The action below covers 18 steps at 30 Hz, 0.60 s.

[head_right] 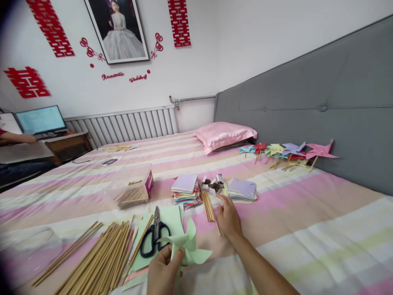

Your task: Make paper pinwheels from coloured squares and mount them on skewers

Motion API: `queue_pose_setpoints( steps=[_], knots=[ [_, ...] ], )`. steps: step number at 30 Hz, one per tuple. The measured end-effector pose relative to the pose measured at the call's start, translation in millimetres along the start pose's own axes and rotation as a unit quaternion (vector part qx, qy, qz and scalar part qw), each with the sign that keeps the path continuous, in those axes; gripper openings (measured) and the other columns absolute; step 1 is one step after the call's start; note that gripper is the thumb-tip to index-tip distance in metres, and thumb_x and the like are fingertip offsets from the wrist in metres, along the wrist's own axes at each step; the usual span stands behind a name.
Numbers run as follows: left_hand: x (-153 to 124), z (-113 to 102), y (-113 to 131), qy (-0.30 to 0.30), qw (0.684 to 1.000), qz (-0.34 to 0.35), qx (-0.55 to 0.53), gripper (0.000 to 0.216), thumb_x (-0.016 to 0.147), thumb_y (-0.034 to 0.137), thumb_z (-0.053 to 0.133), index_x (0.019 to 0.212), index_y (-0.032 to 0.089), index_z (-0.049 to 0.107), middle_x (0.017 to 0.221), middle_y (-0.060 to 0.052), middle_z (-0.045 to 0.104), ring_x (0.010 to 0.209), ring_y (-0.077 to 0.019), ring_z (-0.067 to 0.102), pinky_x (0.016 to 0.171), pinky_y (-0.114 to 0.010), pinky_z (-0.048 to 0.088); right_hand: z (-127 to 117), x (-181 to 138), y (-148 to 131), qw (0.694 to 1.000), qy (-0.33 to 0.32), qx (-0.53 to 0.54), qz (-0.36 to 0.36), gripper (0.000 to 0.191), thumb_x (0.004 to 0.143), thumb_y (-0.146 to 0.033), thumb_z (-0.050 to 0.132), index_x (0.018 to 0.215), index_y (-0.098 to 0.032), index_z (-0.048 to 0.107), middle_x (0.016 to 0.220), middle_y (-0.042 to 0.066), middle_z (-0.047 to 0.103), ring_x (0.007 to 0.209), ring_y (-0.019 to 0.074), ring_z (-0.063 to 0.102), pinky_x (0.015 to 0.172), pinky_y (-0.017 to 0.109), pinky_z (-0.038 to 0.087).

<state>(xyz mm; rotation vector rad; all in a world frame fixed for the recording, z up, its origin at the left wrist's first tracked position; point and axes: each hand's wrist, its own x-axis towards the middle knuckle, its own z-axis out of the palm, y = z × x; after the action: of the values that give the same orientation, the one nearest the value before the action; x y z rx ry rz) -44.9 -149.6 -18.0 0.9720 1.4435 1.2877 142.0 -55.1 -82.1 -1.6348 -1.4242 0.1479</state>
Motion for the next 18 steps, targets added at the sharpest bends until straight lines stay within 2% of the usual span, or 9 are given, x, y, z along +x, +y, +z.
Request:
queue_pose_setpoints(
  steps=[5,9,11,13,15,18],
  knots=[
    [0,1,-3,-0.002,1.0,0.002,-0.003,0.018,0.054,0.03,0.058,0.047,0.014,0.055,0.037,0.003,0.046,0.036,-0.0075,0.035,0.035,-0.019,0.027,15,20,5,0.998,-0.01,-0.061,-0.007,0.043,0.08,-0.007,0.032,0.119,-0.012,0.048,0.127,0.013,0.049,0.118,0.0204,0.043,0.097,0.035,0.036],
    [-1,4,-4,-0.003,1.0,0.003,-0.014,0.016,0.052,0.028,0.059,0.045,0.014,0.057,0.038,0.003,0.049,0.037,-0.0082,0.036,0.035,-0.019,0.028,23,31,7,0.993,-0.038,-0.113,-0.004,0.049,0.079,0.001,0.034,0.122,-0.017,0.046,0.132,0.009,0.045,0.118,0.0193,0.044,0.094,0.032,0.04],
    [-2,5,-2,-0.003,1.0,0.004,-0.022,0.014,0.051,0.027,0.059,0.045,0.014,0.058,0.039,0.003,0.049,0.038,-0.0079,0.035,0.036,-0.019,0.027,25,34,5,0.989,-0.058,-0.139,-0.005,0.041,0.083,-0.004,0.039,0.12,-0.019,0.048,0.13,0.009,0.046,0.112,0.0207,0.049,0.089,0.034,0.043],
    [-3,5,0,-0.008,1.0,0.004,-0.029,0.014,0.052,0.027,0.059,0.045,0.014,0.058,0.04,0.003,0.05,0.039,-0.0077,0.034,0.036,-0.019,0.027,24,37,3,0.983,-0.082,-0.166,-0.009,0.03,0.087,-0.016,0.046,0.116,-0.02,0.05,0.124,0.008,0.05,0.103,0.0208,0.054,0.084,0.038,0.047],
    [-3,4,2,-0.021,1.0,-0.003,-0.023,0.014,0.052,0.027,0.059,0.046,0.014,0.059,0.042,0.002,0.051,0.039,-0.008,0.035,0.037,-0.02,0.028,23,40,0,0.975,-0.108,-0.193,-0.014,0.027,0.086,-0.026,0.05,0.113,-0.019,0.051,0.117,0.007,0.053,0.094,0.0194,0.057,0.078,0.039,0.049],
    [-2,1,2,-0.045,0.999,-0.012,0.0,0.014,0.053,0.027,0.059,0.049,0.014,0.06,0.044,0.001,0.053,0.041,-0.009,0.037,0.038,-0.02,0.03,20,46,-5,0.962,-0.142,-0.233,-0.021,0.025,0.086,-0.027,0.05,0.11,-0.018,0.052,0.111,0.006,0.056,0.09,0.0185,0.058,0.075,0.037,0.05]
  ],
)
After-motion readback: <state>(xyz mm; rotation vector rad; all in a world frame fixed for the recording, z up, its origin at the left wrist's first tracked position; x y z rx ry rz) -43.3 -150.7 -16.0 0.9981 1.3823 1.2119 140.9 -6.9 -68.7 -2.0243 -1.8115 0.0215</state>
